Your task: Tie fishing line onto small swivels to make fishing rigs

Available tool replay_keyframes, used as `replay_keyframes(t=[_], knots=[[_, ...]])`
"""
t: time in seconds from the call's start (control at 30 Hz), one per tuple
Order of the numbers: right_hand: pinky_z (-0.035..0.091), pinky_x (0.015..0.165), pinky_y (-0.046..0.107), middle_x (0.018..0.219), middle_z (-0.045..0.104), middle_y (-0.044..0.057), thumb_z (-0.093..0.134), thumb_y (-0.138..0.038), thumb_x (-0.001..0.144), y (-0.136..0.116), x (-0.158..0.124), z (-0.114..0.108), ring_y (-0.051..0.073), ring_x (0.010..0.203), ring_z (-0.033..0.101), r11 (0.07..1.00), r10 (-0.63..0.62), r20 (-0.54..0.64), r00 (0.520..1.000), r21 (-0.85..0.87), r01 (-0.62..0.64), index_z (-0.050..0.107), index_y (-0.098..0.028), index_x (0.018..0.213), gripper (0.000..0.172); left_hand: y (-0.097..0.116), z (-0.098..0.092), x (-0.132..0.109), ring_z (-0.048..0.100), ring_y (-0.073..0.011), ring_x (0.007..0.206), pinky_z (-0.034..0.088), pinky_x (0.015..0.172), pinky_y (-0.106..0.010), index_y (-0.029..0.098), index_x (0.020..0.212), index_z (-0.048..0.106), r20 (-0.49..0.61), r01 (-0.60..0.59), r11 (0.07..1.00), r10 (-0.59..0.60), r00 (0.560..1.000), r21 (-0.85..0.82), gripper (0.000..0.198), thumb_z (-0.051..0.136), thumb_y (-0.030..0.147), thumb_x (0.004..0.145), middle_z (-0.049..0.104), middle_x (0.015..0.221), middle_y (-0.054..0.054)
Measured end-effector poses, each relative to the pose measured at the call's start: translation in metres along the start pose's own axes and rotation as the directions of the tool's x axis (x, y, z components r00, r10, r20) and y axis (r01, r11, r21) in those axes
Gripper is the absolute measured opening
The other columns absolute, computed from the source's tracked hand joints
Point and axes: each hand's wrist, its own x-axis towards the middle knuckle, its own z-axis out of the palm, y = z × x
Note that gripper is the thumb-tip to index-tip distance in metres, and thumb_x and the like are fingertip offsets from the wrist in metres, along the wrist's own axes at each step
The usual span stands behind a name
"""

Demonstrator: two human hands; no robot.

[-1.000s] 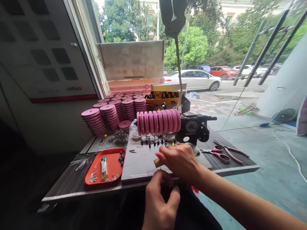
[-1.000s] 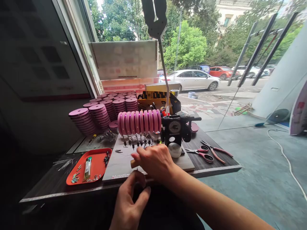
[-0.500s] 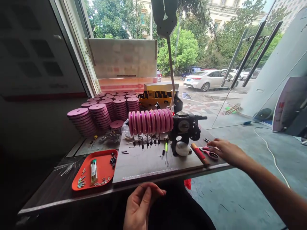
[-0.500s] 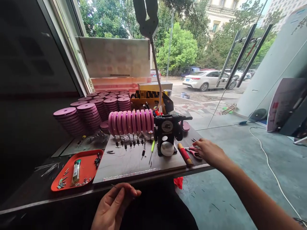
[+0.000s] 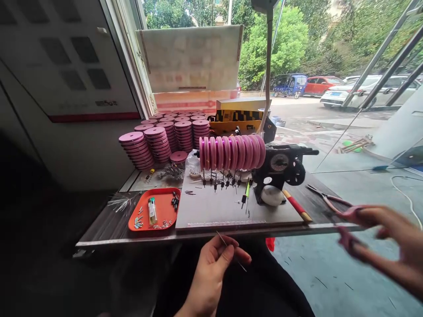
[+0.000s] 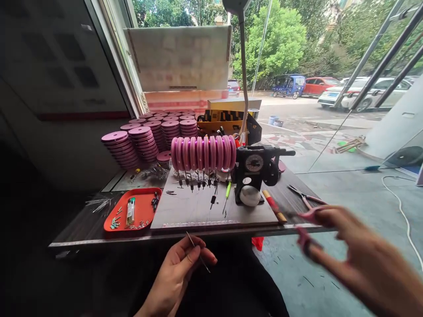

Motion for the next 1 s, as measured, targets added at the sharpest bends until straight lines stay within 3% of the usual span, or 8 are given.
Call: replay_keyframes(t=[0.03, 0.1, 0.23, 0.37, 0.5, 0.73, 1.0], knots=[[0.045, 0.063, 0.036, 0.101, 0.061, 0.011, 0.060, -0.044, 0.072, -0.018, -0.009, 0.003, 0.023, 0.076, 0.060, 0.986, -0.115, 0.122, 0.986, 0.133, 0.099, 0.056, -0.034, 0.097, 0.027, 0.001, 0.001, 0.000, 0.063, -0.0174, 0.066, 0.043, 0.073, -0.030, 0.015, 0.075, 0.062, 0.002, 0.003, 1.000, -0.003, 1.000, -0.004, 0.014, 0.066, 0.028, 0.074, 0.070, 0.064, -0.005], [0.048, 0.071, 0.034, 0.107, 0.060, 0.008, 0.060, -0.032, 0.071, -0.055, -0.021, 0.013, 0.024, 0.085, 0.060, 0.938, -0.296, 0.303, 0.906, 0.271, 0.215, 0.055, -0.031, 0.100, 0.030, 0.004, 0.001, -0.001, 0.063, -0.0169, 0.064, 0.044, 0.073, -0.030, 0.015, 0.074, 0.063, 0.000, -0.003, 1.000, 0.003, 1.000, -0.016, 0.015, 0.067, 0.029, 0.073, 0.069, 0.062, -0.004], [0.048, 0.070, 0.029, 0.099, 0.061, 0.007, 0.056, -0.021, 0.067, -0.097, -0.022, 0.031, 0.023, 0.088, 0.059, 0.916, -0.380, 0.362, 0.851, 0.274, 0.292, 0.056, -0.024, 0.084, 0.017, 0.008, -0.003, -0.001, 0.062, -0.0162, 0.062, 0.045, 0.068, -0.028, 0.016, 0.072, 0.062, -0.030, -0.098, 0.993, 0.101, 0.994, 0.070, 0.018, 0.070, 0.032, 0.070, 0.067, 0.061, -0.001], [0.046, 0.068, 0.028, 0.093, 0.060, 0.006, 0.056, -0.024, 0.071, -0.101, -0.017, 0.041, 0.022, 0.084, 0.057, 0.907, -0.412, 0.401, 0.818, 0.264, 0.328, 0.056, -0.022, 0.082, 0.012, 0.008, -0.005, -0.002, 0.058, -0.0143, 0.065, 0.044, 0.065, -0.024, 0.016, 0.070, 0.061, -0.103, -0.222, 0.947, 0.251, 0.963, 0.232, 0.017, 0.068, 0.032, 0.072, 0.066, 0.065, 0.000], [0.044, 0.066, 0.028, 0.086, 0.059, 0.005, 0.054, -0.027, 0.073, -0.103, -0.016, 0.045, 0.020, 0.079, 0.055, 0.912, -0.402, 0.422, 0.813, 0.269, 0.311, 0.055, -0.021, 0.083, 0.011, 0.006, -0.002, -0.004, 0.058, -0.0141, 0.061, 0.044, 0.062, -0.023, 0.016, 0.068, 0.061, -0.130, -0.262, 0.939, 0.296, 0.946, 0.224, 0.016, 0.068, 0.030, 0.071, 0.063, 0.062, 0.001], [0.043, 0.067, 0.029, 0.088, 0.058, 0.005, 0.054, -0.028, 0.074, -0.107, -0.015, 0.045, 0.021, 0.080, 0.054, 0.908, -0.404, 0.426, 0.810, 0.295, 0.297, 0.055, -0.021, 0.084, 0.012, 0.003, -0.003, -0.003, 0.060, -0.0158, 0.060, 0.044, 0.063, -0.025, 0.017, 0.069, 0.060, -0.078, -0.231, 0.959, 0.246, 0.966, 0.162, 0.016, 0.067, 0.031, 0.072, 0.066, 0.061, 0.000], [0.043, 0.067, 0.029, 0.089, 0.058, 0.005, 0.054, -0.029, 0.075, -0.107, -0.014, 0.043, 0.020, 0.081, 0.055, 0.913, -0.398, 0.450, 0.800, 0.283, 0.295, 0.054, -0.021, 0.084, 0.012, 0.004, -0.004, -0.003, 0.060, -0.0167, 0.060, 0.041, 0.065, -0.027, 0.017, 0.073, 0.059, -0.056, -0.087, 0.996, 0.088, 0.995, 0.031, 0.019, 0.068, 0.033, 0.071, 0.068, 0.057, -0.002]])
